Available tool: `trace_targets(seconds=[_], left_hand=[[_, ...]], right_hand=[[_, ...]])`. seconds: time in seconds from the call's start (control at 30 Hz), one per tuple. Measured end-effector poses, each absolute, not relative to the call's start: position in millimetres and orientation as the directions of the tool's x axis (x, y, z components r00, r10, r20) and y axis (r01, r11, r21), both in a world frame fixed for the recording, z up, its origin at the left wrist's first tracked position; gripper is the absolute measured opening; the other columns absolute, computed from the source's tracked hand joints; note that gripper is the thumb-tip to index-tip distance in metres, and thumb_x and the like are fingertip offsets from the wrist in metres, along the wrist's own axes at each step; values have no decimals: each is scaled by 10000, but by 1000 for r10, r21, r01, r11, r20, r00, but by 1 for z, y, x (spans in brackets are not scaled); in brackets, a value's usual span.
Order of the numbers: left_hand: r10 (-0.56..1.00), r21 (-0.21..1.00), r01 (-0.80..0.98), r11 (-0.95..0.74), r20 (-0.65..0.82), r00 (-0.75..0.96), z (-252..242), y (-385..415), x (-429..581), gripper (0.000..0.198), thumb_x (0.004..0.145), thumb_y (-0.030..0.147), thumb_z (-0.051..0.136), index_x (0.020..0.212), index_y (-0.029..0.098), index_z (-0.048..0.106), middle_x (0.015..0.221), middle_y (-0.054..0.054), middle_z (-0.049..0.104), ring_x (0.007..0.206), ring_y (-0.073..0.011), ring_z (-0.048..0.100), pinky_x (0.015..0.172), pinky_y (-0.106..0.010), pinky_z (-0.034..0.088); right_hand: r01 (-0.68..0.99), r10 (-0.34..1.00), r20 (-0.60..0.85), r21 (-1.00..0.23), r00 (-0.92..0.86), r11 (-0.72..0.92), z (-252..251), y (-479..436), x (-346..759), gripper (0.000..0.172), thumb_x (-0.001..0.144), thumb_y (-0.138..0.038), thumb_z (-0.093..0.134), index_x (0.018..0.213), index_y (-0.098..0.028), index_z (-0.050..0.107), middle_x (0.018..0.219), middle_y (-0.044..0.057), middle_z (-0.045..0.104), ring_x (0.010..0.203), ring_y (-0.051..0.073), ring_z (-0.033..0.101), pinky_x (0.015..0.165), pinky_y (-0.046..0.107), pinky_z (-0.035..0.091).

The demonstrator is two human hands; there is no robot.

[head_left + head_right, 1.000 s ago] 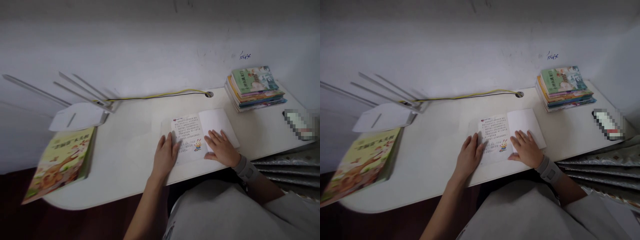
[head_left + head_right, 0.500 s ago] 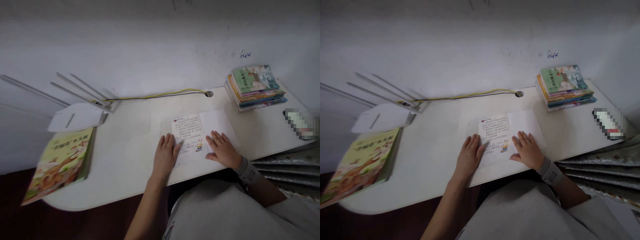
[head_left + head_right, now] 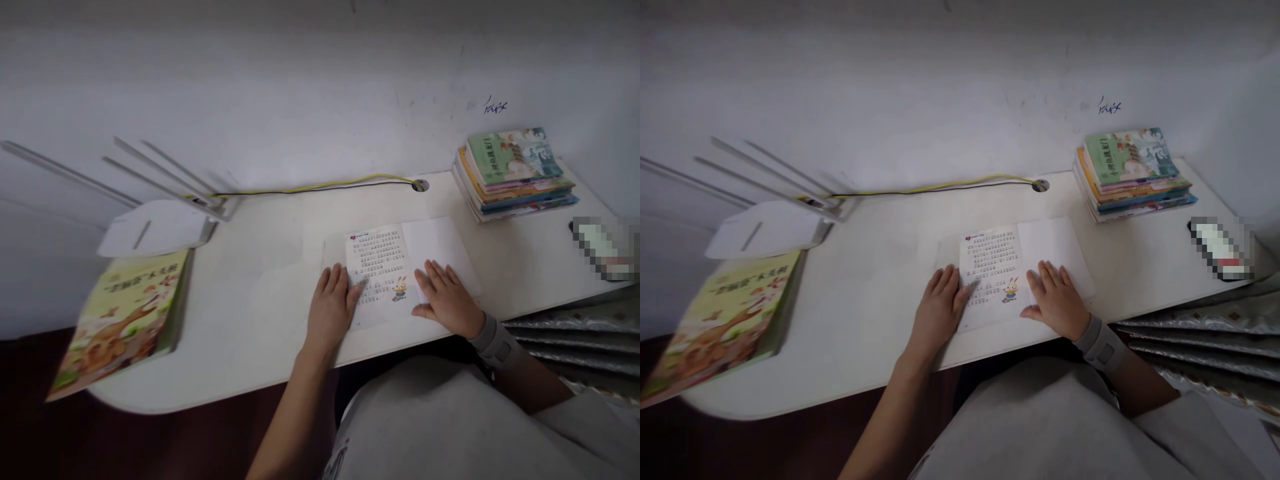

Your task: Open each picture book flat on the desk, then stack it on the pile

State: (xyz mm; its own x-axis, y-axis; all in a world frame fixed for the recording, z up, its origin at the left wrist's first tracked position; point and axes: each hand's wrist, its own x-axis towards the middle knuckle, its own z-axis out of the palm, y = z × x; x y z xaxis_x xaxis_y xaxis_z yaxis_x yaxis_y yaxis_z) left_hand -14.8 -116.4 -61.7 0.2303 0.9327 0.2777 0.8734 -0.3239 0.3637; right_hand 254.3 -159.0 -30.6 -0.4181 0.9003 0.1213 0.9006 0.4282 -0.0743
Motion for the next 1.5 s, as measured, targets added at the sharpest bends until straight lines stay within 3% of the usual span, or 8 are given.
trace_targets(seconds=[0.33,0.53,0.9,1.2,1.33,1.5], left_hand=[[899,299,866,-401,310,309,-60,-115,-14,642,945,522,300,1295,35,530,1379,-233,497,1363,-338,368,1095,-551,328],[890,305,857,-416,330,315,-59,-115,-13,570,948,498,332,1323,107,509,1354,-179,544,1368,-305,369,1099,-543,324],[903,308,867,-392,308,300,-59,-115,-13,655,921,584,310,1326,110,511,1387,-195,499,1364,-336,353,1083,-557,324],[922,324,883,-339,300,244,-57,-118,-6,695,917,603,304,1300,72,535,1396,-239,472,1367,-360,339,1077,-550,334],[927,409,847,-338,298,226,-52,-120,-4,591,921,551,371,1266,110,562,1381,-202,505,1359,-339,366,1095,-554,324],[939,687,682,-251,344,-2,-27,-136,0,464,960,445,355,1240,149,575,1390,-150,512,1349,-273,400,1108,-523,332]], right_hand=[[895,891,155,-63,-427,441,-36,-158,262,762,846,-600,518,1389,-76,412,1447,264,392,1370,341,337,1111,526,255],[896,885,163,-13,-436,444,-36,-159,264,763,844,-607,515,1378,-69,427,1433,266,412,1351,346,366,1112,531,242],[894,884,162,-22,-438,447,-38,-159,268,750,854,-585,521,1389,-70,414,1443,265,398,1360,344,352,1102,534,257],[888,877,156,0,-454,460,-19,-158,258,682,828,-517,610,1314,-52,496,1414,275,430,1328,371,389,1079,533,303],[816,807,152,-2,-570,577,-11,-156,231,681,796,-486,665,1326,-97,491,1468,238,375,1353,376,345,1077,526,315],[804,789,163,43,-592,594,-22,-153,213,667,805,-482,656,1309,-72,502,1383,273,464,1300,391,415,1032,522,372]])
